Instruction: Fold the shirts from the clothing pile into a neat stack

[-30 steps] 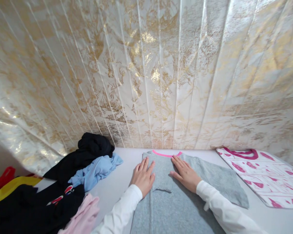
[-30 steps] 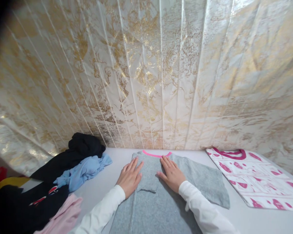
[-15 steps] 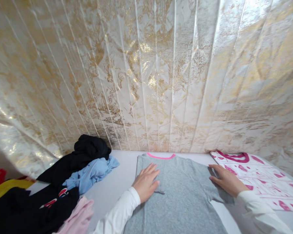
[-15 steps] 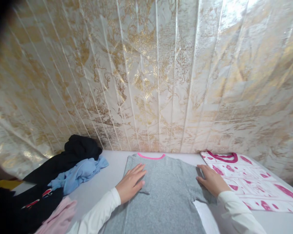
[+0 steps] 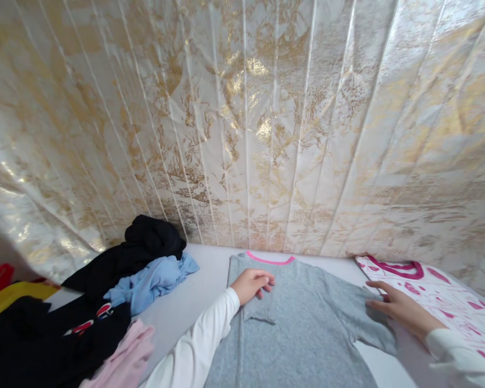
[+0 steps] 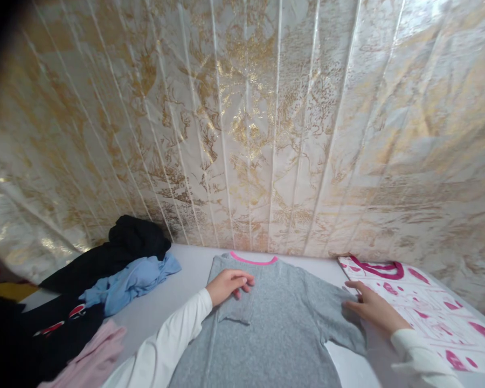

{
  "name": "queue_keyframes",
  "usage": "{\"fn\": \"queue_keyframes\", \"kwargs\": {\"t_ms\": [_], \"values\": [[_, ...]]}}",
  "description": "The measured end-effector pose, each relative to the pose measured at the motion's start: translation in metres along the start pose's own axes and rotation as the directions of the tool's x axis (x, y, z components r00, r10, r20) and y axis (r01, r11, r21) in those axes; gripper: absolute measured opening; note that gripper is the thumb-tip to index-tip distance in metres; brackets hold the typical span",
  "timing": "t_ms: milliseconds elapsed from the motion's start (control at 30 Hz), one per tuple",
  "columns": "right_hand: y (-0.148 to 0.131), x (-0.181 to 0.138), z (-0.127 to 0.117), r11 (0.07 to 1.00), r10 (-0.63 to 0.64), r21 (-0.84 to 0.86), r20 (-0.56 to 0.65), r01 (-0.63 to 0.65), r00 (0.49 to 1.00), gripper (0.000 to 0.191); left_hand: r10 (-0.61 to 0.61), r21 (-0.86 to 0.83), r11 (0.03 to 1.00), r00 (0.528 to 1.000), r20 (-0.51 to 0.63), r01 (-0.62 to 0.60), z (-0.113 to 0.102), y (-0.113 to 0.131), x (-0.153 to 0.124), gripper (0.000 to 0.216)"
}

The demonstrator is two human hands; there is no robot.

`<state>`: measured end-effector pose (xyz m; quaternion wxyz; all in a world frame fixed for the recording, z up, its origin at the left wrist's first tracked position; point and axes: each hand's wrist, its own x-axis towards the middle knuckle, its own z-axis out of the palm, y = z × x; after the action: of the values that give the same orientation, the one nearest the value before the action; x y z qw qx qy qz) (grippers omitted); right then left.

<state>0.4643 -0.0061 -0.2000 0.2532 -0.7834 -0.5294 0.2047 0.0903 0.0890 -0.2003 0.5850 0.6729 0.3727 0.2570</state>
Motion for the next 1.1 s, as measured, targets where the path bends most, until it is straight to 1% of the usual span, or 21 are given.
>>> {"fn": "queue_keyframes", "kwargs": {"t_ms": [33, 100, 167, 233, 300, 333, 400, 500, 567, 633, 700, 767, 867, 933, 1033, 1100], "values": [[-0.01, -0.005, -0.001, 0.997, 0.012, 0.077, 0.031, -0.014, 0.999, 0.059, -0.01, -0.049, 0.999, 1.0, -0.006, 0.01, -0.002, -0.003, 0.001, 0.037], [-0.038, -0.017, -0.001, 0.974, 0.017, 0.221, 0.096, -0.038, 0.995, 0.066, -0.032, -0.129, 0.991, 0.999, -0.009, 0.03, -0.004, -0.006, 0.001, 0.038], [-0.073, -0.028, 0.004, 0.928, -0.034, 0.37, 0.16, -0.028, 0.987, 0.068, -0.05, -0.181, 0.982, 0.999, -0.009, 0.047, -0.006, -0.007, 0.002, 0.038], [-0.11, -0.034, 0.016, 0.856, -0.116, 0.517, 0.234, -0.022, 0.965, 0.064, -0.06, -0.211, 0.976, 0.998, -0.01, 0.057, -0.006, -0.007, 0.002, 0.038], [-0.142, -0.033, 0.034, 0.776, -0.148, 0.626, 0.299, -0.077, 0.943, 0.061, -0.063, -0.225, 0.973, 0.998, -0.013, 0.059, -0.006, -0.006, 0.001, 0.039], [-0.155, -0.031, 0.045, 0.736, -0.155, 0.666, 0.339, -0.121, 0.928, 0.059, -0.063, -0.226, 0.972, 0.998, -0.013, 0.058, -0.006, -0.005, 0.001, 0.04], [-0.174, -0.023, 0.066, 0.686, -0.151, 0.7, 0.402, -0.197, 0.903, 0.053, -0.059, -0.214, 0.975, 0.998, -0.014, 0.055, -0.005, -0.003, 0.001, 0.043], [-0.191, -0.012, 0.093, 0.669, -0.123, 0.699, 0.44, -0.253, 0.89, 0.042, -0.047, -0.157, 0.987, 0.998, -0.031, 0.041, -0.003, 0.0, 0.0, 0.05], [-0.196, -0.008, 0.105, 0.666, -0.108, 0.696, 0.447, -0.269, 0.888, 0.036, -0.037, -0.087, 0.996, 0.997, -0.069, 0.031, -0.001, 0.001, -0.001, 0.055], [-0.197, -0.008, 0.109, 0.66, -0.104, 0.697, 0.454, -0.281, 0.885, 0.035, -0.025, 0.0, 1.0, 0.991, -0.133, 0.026, 0.002, 0.003, -0.002, 0.062], [-0.196, -0.01, 0.106, 0.651, -0.122, 0.709, 0.448, -0.269, 0.885, 0.04, -0.005, 0.125, 0.992, 0.977, -0.212, 0.032, 0.007, 0.006, -0.005, 0.068], [-0.192, -0.014, 0.097, 0.663, -0.155, 0.716, 0.415, -0.217, 0.896, 0.046, 0.011, 0.251, 0.966, 0.965, -0.263, 0.057, 0.011, 0.01, -0.008, 0.063], [-0.177, -0.025, 0.082, 0.729, -0.206, 0.682, 0.302, -0.06, 0.931, 0.049, 0.012, 0.382, 0.918, 0.957, -0.289, 0.104, 0.015, 0.016, -0.013, 0.054], [-0.163, -0.041, 0.073, 0.783, -0.275, 0.618, 0.233, 0.077, 0.933, 0.048, 0.031, 0.456, 0.882, 0.949, -0.315, 0.123, 0.015, 0.021, -0.015, 0.053], [-0.138, -0.079, 0.064, 0.851, -0.415, 0.431, 0.205, 0.299, 0.886, 0.04, 0.075, 0.564, 0.815, 0.94, -0.333, 0.135, 0.013, 0.029, -0.019, 0.051], [-0.123, -0.107, 0.062, 0.851, -0.498, 0.304, 0.211, 0.428, 0.841, 0.031, 0.089, 0.612, 0.78, 0.946, -0.312, 0.129, 0.013, 0.035, -0.022, 0.046]]}}
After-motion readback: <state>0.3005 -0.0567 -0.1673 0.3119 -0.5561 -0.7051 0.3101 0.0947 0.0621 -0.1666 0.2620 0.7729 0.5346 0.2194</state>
